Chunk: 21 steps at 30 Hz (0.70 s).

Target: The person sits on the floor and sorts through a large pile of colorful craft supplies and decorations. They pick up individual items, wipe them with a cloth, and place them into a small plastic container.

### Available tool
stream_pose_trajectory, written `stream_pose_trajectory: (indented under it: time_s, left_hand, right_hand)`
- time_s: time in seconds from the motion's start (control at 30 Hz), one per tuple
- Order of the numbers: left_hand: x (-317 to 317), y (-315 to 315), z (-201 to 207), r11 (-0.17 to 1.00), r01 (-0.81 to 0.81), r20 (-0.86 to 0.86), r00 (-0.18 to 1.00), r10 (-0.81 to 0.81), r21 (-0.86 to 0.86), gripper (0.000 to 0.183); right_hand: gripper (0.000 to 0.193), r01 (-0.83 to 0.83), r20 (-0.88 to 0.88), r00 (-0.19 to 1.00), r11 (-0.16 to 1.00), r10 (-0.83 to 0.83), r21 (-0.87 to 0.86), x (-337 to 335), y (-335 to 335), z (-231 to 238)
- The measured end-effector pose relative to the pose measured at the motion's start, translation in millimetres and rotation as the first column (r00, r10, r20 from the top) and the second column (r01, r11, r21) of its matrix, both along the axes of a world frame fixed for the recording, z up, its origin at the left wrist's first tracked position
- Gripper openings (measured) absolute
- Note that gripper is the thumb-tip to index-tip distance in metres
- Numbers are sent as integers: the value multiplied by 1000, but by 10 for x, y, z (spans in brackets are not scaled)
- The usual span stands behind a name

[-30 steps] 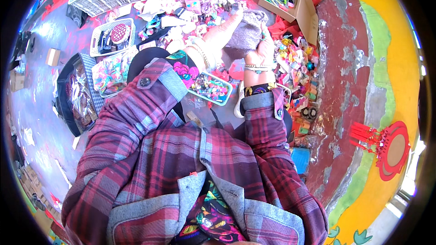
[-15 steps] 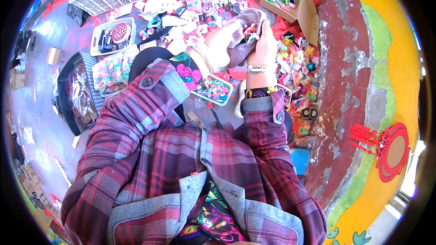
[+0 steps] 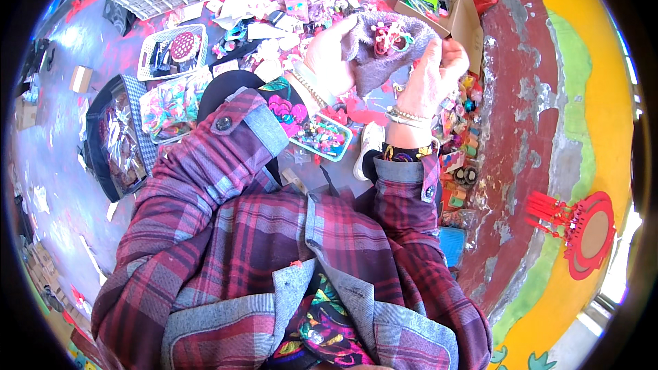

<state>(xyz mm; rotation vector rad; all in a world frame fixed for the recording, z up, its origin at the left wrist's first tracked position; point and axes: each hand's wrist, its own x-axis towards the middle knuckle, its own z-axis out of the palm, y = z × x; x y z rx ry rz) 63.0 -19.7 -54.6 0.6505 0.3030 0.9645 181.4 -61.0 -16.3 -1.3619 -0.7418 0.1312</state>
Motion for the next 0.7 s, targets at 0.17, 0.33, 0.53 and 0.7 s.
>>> stream_pose_trajectory:
  time_s: [0.17,0.33,0.53,0.7]
  left_hand:
    - [-76,-49,255,956,156,322,944,-70,-248,31]
    - [-145,-70,161,743,-34,-301,901,313,669,44]
    - [-291,-71,369,560,201,-518,699,493,804,49]
    - [-323,-4,257,490,251,-505,705,498,835,55]
  right_hand:
    - [35,-190,522,805,956,283,-225,-271,-59,147]
    - [21,-414,-671,628,899,394,140,-18,52,-452]
    - [32,-233,-800,0,778,600,584,316,23,-950]
    - [46,-210,-832,-5,813,555,543,268,-48,-829]
